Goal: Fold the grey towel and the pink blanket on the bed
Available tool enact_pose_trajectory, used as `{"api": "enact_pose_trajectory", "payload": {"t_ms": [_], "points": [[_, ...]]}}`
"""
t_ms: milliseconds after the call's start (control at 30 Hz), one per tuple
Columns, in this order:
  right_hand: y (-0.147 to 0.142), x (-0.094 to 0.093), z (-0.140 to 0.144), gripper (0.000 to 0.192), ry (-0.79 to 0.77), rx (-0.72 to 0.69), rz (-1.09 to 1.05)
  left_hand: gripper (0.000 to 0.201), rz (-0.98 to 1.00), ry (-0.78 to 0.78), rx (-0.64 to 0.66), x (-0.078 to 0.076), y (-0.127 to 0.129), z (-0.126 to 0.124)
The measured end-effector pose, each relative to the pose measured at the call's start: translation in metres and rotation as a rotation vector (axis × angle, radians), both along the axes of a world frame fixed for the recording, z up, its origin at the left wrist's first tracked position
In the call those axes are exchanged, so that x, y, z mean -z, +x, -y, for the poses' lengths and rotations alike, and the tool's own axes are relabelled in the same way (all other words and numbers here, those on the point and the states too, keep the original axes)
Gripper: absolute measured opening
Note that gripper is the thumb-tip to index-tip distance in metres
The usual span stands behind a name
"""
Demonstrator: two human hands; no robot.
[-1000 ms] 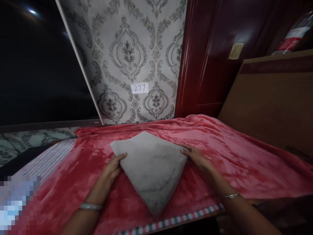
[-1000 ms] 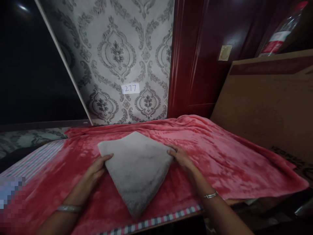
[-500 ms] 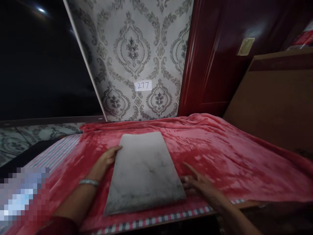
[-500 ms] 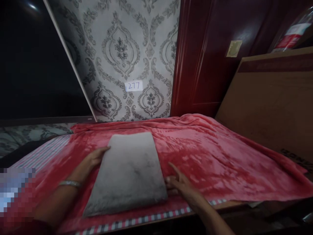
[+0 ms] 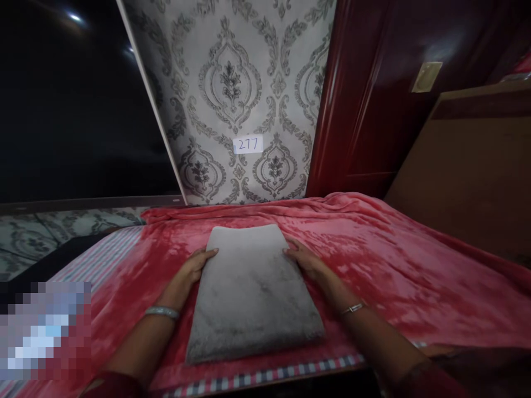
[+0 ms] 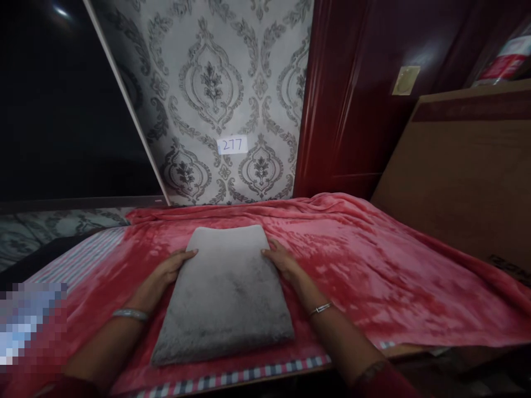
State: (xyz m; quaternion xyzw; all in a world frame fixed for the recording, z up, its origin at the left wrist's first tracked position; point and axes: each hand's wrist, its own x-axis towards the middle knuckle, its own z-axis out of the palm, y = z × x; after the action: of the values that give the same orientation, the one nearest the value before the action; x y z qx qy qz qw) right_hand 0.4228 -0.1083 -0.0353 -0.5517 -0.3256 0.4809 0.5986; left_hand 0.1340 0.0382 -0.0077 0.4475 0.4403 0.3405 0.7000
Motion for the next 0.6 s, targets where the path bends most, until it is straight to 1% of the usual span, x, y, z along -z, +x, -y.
{"api": "enact_pose_trajectory", "payload": {"t_ms": [133, 233, 333, 400, 467, 500, 600], "points": [[-0.001, -0.005, -0.017, 0.083, 0.077, 0.006, 0.062, 0.037, 0.047, 0.101, -0.022, -0.005, -0.003, -0.002], [-0.001, 0.003, -0.017, 0.081, 0.126, 0.040, 0.158, 0.039, 0.031, 0.135, -0.032, -0.003, -0.006, -0.005], [0.002, 0.017, -0.015, 0.075, 0.056, 0.076, 0.306, 0.028, -0.069, 0.054, -0.010, 0.006, -0.006, -0.012], [0.005, 0.021, -0.016, 0.073, -0.018, 0.052, 0.427, 0.020, -0.129, 0.011, 0.019, 0.010, -0.005, -0.019], [0.009, 0.017, -0.022, 0.073, -0.056, 0.025, 0.530, 0.015, -0.181, 0.002, 0.027, 0.009, -0.002, -0.028], [0.011, 0.012, -0.027, 0.074, -0.063, 0.026, 0.622, 0.014, -0.204, 0.012, 0.022, 0.007, 0.000, -0.033], [0.006, -0.011, -0.049, 0.075, -0.040, 0.050, 0.928, 0.016, -0.284, 0.082, -0.024, 0.000, 0.011, -0.050]]}}
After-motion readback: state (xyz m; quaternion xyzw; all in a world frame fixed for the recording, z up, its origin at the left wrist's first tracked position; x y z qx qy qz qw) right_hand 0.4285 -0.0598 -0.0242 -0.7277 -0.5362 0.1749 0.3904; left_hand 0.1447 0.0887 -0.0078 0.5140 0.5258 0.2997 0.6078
